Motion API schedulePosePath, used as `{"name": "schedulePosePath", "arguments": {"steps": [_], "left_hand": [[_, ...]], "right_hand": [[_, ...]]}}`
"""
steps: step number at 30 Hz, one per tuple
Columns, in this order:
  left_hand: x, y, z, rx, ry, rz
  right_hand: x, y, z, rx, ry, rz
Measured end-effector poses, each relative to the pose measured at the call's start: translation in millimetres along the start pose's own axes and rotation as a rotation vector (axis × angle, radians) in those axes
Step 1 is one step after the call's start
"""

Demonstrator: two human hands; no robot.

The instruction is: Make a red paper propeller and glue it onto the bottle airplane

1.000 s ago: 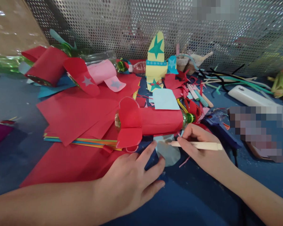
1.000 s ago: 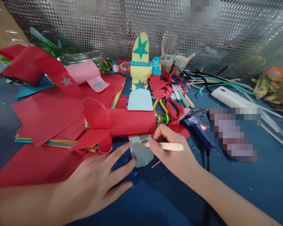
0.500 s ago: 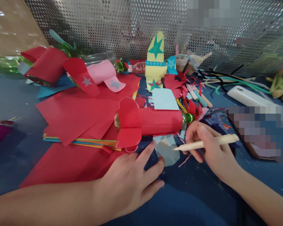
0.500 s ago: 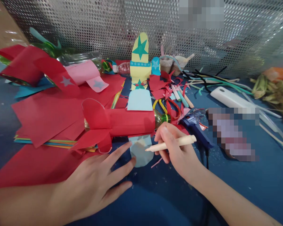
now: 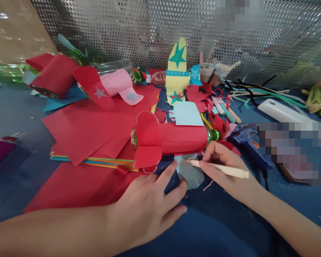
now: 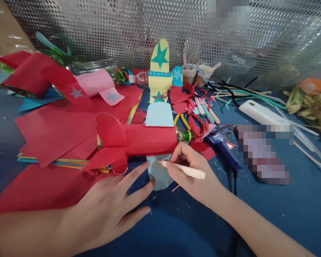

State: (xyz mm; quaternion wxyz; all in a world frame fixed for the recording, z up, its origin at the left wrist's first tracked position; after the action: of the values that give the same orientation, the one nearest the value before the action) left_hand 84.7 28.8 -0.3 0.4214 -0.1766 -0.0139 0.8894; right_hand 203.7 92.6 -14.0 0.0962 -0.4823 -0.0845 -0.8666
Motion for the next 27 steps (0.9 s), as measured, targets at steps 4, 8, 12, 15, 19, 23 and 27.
{"name": "schedulePosePath", "arguments": {"steps": [4,8,12,15,19,23,27], "left_hand": [[-0.6,-0.3,1.5,-0.010,-0.010,0.000],[-1.2,-0.8,2.1,-0.016,0.001,-0.004],[-1.2,-1.5,2.8,-0.024,-0.003,-0.010],[-0.7,-2.1,3.4,-0.027,0.007,-0.010],[-0.2,-2.4,3.8,-0.030,0.016,-0.007],[-1.0,-1.6,4.8,-0.037,0.012,-0.010],[-1.1,0.0,3.8,-0.035,0.014,-0.013]], "right_hand": [[-1.2,-0.1,-1.9,0.011,0.042,0.004],[-1.1,-0.5,-3.3,0.018,0.060,0.006],[-0.2,-2.3,-4.0,0.019,0.073,0.003],[-1.0,-3.2,-5.1,0.024,0.080,-0.001],[-1.8,-2.4,-4.8,0.019,0.092,0.005],[-2.2,-1.1,-3.0,0.004,0.099,0.005],[-1.1,-1.9,-2.6,0.000,0.102,0.014]]}}
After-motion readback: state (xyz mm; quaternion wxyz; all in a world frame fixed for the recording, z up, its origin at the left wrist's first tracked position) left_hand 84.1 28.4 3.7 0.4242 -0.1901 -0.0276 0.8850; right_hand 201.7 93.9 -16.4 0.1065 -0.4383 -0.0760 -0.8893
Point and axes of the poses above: each hand's wrist, its own y-axis away from the middle knuckle, its own z-axis out of the back of the hand, x = y × z, the point moved 10 cm from there along -y, towards the middle knuckle, and after that the axes turned 11 degrees about y, right-handed, at the moved point
